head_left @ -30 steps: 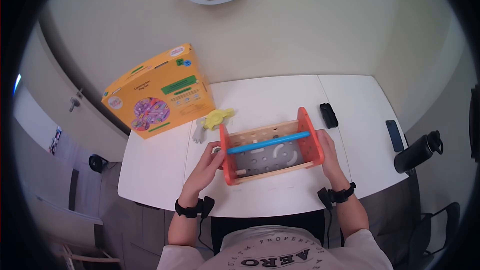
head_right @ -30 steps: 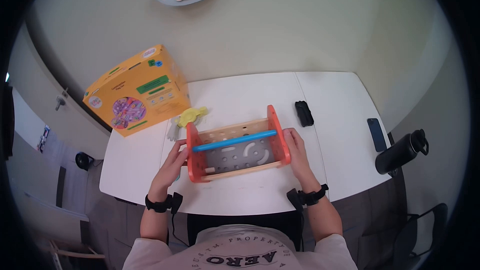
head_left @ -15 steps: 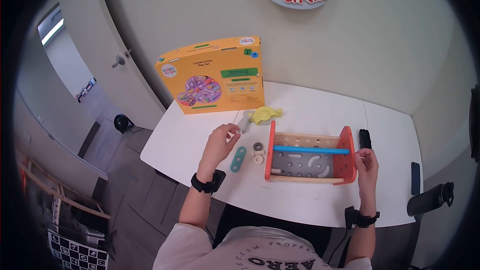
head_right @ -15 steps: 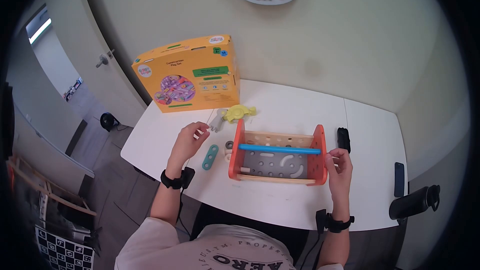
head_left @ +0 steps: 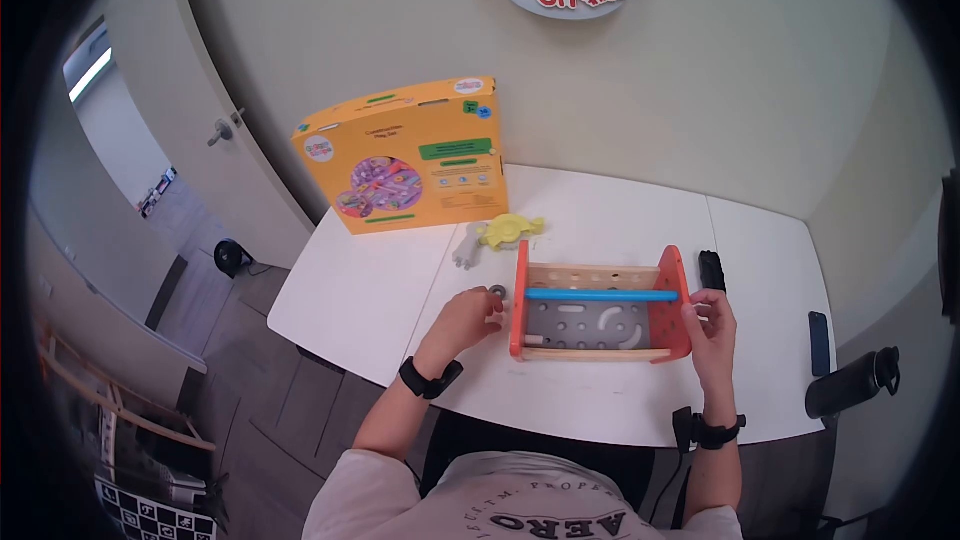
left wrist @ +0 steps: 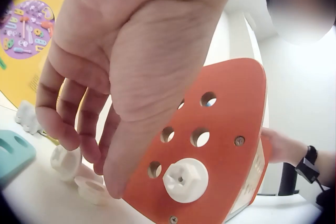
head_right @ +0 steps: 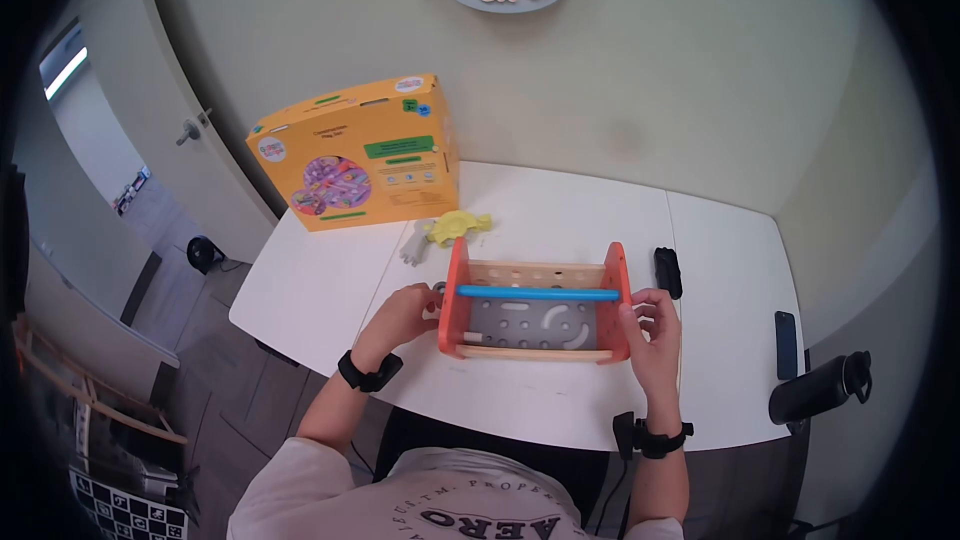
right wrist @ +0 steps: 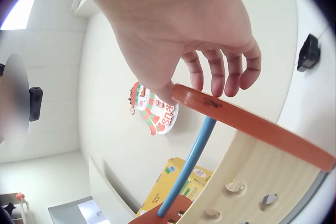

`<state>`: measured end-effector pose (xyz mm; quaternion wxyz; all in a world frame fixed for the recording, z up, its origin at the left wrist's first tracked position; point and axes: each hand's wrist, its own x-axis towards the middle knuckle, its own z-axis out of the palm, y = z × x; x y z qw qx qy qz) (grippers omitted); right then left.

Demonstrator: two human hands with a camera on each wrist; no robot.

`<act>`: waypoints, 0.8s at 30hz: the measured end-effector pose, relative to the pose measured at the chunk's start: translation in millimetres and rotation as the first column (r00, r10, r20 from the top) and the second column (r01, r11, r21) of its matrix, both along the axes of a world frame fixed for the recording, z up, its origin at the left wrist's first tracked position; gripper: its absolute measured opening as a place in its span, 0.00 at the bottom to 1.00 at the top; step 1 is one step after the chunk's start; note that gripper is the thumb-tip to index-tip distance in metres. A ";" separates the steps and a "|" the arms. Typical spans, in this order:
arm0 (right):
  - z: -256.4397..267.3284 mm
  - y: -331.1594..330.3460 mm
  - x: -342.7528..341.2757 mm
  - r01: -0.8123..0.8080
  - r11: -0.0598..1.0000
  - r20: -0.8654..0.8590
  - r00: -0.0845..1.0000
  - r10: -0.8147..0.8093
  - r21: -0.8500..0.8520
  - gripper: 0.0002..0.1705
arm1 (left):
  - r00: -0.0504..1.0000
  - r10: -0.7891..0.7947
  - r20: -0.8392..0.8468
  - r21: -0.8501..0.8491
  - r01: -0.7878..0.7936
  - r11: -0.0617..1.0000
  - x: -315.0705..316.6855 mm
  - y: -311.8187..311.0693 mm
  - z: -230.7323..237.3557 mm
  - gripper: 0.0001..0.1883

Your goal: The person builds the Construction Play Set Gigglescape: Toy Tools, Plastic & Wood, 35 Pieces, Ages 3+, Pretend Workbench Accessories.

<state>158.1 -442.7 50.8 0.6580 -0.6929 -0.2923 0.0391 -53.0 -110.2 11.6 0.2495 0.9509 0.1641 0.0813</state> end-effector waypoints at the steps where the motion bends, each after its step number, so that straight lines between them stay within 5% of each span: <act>1: 0.4 -0.1 0.0 0.000 1.000 0.001 1.000 0.000 -0.004 0.09 | 1.000 0.003 -0.012 0.003 -0.003 1.000 1.2 -1.1 -2.8 0.14; 16: -1.0 1.3 -1.1 -0.011 1.000 -0.014 1.000 0.011 -0.012 0.10 | 0.998 0.044 -0.034 0.056 -0.042 0.998 6.3 0.2 -15.7 0.07; 24: 3.7 -1.9 -0.1 0.106 0.994 0.159 0.982 -0.106 0.009 0.07 | 0.940 0.048 0.339 -0.110 -0.011 0.994 -17.6 -21.6 77.0 0.09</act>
